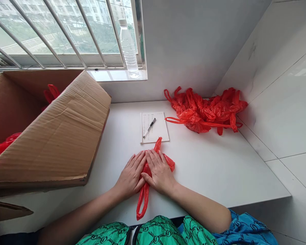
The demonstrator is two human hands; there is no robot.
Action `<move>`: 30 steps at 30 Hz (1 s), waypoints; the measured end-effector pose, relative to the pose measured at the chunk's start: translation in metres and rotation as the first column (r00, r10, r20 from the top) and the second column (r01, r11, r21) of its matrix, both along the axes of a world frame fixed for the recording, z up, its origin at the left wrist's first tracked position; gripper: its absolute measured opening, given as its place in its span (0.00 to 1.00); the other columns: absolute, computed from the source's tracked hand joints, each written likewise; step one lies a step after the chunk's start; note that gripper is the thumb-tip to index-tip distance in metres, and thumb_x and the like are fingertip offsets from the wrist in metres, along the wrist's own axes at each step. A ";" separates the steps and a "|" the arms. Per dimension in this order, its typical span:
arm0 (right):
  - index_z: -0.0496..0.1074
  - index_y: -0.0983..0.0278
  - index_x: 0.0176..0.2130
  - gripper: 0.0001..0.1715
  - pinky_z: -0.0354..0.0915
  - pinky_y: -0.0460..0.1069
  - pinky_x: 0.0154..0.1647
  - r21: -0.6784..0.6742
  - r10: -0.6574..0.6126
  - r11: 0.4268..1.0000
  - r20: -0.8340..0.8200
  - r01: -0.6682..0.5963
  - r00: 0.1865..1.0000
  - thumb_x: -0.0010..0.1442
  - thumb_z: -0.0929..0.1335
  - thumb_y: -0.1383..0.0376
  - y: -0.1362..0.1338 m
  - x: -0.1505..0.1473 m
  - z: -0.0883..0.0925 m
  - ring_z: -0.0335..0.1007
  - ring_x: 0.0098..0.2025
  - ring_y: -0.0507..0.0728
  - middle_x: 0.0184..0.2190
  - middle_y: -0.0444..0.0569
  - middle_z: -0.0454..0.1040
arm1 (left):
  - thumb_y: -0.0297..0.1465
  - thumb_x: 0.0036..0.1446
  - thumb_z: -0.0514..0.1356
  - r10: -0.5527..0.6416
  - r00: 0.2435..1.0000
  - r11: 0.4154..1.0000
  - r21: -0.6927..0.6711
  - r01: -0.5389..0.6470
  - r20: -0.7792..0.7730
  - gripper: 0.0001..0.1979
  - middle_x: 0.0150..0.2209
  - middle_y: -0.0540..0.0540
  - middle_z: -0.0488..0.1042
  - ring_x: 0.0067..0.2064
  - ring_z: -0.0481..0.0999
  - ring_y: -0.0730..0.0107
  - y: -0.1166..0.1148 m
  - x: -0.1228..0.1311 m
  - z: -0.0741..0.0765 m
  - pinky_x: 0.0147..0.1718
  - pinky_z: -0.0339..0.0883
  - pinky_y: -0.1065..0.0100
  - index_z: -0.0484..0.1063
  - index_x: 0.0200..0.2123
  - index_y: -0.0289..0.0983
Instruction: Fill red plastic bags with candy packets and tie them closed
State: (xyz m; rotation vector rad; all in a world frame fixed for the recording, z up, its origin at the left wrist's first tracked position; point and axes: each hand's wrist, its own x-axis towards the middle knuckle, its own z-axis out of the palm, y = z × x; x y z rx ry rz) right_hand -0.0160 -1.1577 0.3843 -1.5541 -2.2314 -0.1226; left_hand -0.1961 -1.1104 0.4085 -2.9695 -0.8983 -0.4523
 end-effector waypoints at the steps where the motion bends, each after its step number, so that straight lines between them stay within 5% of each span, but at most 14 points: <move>1: 0.39 0.70 0.72 0.45 0.45 0.64 0.72 0.000 0.000 1.000 0.001 0.000 1.000 0.69 0.57 0.47 0.000 0.000 0.000 0.40 0.73 0.64 0.72 0.54 0.47 | 0.35 0.63 0.52 0.000 1.000 1.000 -0.001 0.000 0.001 0.35 0.71 0.38 0.48 0.72 0.47 0.55 0.000 0.000 0.000 0.69 0.42 0.51 0.48 0.70 0.29; 21: 0.40 0.69 0.72 0.45 0.44 0.65 0.72 -0.035 0.013 0.999 -0.053 -0.015 0.999 0.69 0.57 0.48 0.000 -0.001 0.003 0.40 0.73 0.64 0.71 0.54 0.49 | 0.35 0.62 0.52 -0.006 1.000 1.000 0.004 0.006 0.016 0.35 0.71 0.37 0.50 0.72 0.47 0.55 0.000 -0.001 -0.002 0.69 0.44 0.51 0.48 0.70 0.29; 26: 0.43 0.67 0.72 0.44 0.43 0.66 0.72 -0.108 0.058 0.991 -0.159 -0.075 0.986 0.68 0.58 0.47 0.004 0.003 0.015 0.44 0.72 0.64 0.70 0.55 0.52 | 0.35 0.63 0.53 -0.005 1.000 0.999 -0.053 0.007 0.030 0.34 0.71 0.37 0.50 0.71 0.48 0.54 0.005 -0.001 0.000 0.69 0.45 0.50 0.49 0.70 0.30; 30: 0.49 0.61 0.70 0.37 0.51 0.62 0.70 -0.121 0.098 0.981 -0.352 -0.149 0.931 0.70 0.59 0.49 0.007 0.022 0.033 0.52 0.69 0.61 0.68 0.53 0.58 | 0.40 0.67 0.52 -0.043 0.996 0.984 -0.170 0.056 0.076 0.31 0.70 0.39 0.53 0.69 0.55 0.55 0.012 -0.008 0.012 0.66 0.51 0.50 0.52 0.69 0.37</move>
